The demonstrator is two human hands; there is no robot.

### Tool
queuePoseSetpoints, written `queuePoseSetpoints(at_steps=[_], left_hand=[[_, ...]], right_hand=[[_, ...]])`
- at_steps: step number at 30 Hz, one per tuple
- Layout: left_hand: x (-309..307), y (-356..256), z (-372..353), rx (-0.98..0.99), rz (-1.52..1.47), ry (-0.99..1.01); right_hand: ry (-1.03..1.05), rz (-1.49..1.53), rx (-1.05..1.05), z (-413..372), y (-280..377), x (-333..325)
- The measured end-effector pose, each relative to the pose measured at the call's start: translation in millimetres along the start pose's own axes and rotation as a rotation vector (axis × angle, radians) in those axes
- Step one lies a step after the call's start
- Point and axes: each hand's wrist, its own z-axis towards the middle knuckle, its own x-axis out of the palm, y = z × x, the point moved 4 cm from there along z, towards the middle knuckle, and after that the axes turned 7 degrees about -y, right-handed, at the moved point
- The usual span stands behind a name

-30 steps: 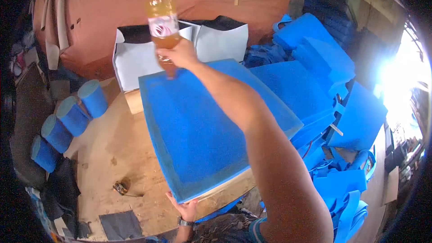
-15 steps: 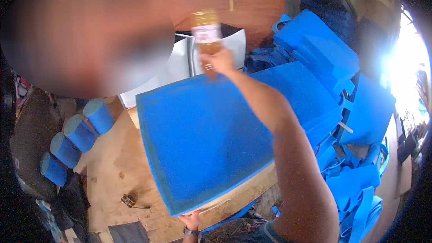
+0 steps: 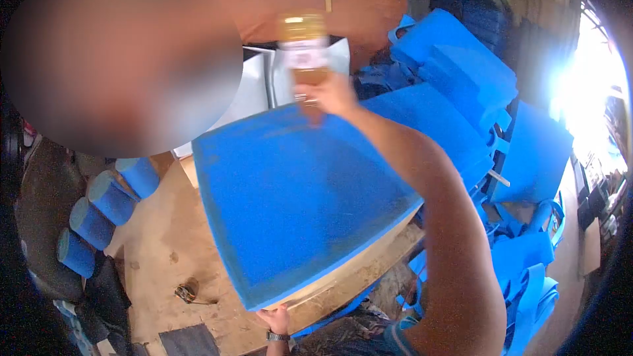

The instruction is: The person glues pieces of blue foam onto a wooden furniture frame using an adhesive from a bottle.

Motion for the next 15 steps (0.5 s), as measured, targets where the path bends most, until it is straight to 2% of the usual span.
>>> queuePoseSetpoints(at_steps=[2, 5, 6, 7, 10, 11, 12, 14, 15], left_hand=[[7.6, -19.7, 8.8, 0.06, 0.071, 0.022], [17.8, -46.7, 15.2, 0.09, 0.048, 0.03], [17.3, -44.2, 15.4, 0.098, 0.042, 0.059], [9.0, -32.0, 10.7, 0.1, 0.051, 0.064], [-0.8, 1.5, 6.0, 0.088, 0.021, 0.064], [0.1, 2.0, 4.1, 0.062, -0.012, 0.052], [1.1, 1.1, 3.6, 0.033, -0.043, 0.038], [-0.9, -0.5, 5.8, 0.141, -0.008, 0.055], [-3.6, -0.7, 4.9, 0.189, 0.01, 0.059]], right_hand=[[-0.146, -0.006, -0.078, -9.0, -18.8, -54.3], [-0.136, 0.246, -0.053, -10.8, -35.3, -69.4], [-0.105, 0.207, -0.023, -11.9, -39.3, -63.3], [-0.078, 0.167, 0.022, -24.4, -12.1, -46.0], [0.161, 0.47, 0.154, -56.5, 61.5, 30.5], [0.19, 0.49, 0.067, -70.1, 94.0, 54.0], [0.264, 0.467, 0.098, -89.2, 134.6, 57.6], [0.226, 0.429, -0.273, -96.9, 158.8, 86.7], [0.229, 0.425, -0.264, -94.8, 152.5, 82.6]])
